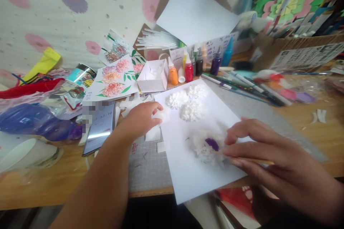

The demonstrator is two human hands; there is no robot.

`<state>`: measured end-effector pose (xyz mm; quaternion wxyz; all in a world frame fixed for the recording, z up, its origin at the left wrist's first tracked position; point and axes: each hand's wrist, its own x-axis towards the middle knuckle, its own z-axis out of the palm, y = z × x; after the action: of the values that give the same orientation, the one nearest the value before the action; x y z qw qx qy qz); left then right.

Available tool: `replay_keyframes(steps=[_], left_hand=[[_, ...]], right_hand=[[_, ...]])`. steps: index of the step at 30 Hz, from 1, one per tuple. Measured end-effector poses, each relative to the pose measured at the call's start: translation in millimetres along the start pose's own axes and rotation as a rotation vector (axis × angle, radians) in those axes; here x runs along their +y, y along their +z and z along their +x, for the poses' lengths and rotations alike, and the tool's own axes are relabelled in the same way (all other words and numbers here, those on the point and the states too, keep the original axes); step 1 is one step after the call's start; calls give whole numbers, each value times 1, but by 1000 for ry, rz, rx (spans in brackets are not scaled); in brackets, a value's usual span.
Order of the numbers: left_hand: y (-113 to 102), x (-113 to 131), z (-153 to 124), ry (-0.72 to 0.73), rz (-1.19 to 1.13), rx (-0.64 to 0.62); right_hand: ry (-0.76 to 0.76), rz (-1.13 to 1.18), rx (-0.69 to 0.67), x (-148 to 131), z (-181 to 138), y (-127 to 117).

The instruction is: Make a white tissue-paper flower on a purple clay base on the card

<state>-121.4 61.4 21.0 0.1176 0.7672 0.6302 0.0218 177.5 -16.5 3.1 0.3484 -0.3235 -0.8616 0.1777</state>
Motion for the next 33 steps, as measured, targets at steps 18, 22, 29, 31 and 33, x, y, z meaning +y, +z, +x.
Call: replay_keyframes(steps=[18,22,29,31,33], left_hand=[[16,72,-24,109,-858,96],[28,85,-26,150,-959,-137],[29,80,-21,124,-1034,-176],[29,81,-20,120,-1048,-196],[30,81,-19,116,-1057,-203]], right_hand=[[9,39,-2,0,-2,-3],[12,51,-16,-2,-2,-5],[88,46,124,1,2,-1],[76,42,110,2,3,4],[56,52,80,1,3,8]])
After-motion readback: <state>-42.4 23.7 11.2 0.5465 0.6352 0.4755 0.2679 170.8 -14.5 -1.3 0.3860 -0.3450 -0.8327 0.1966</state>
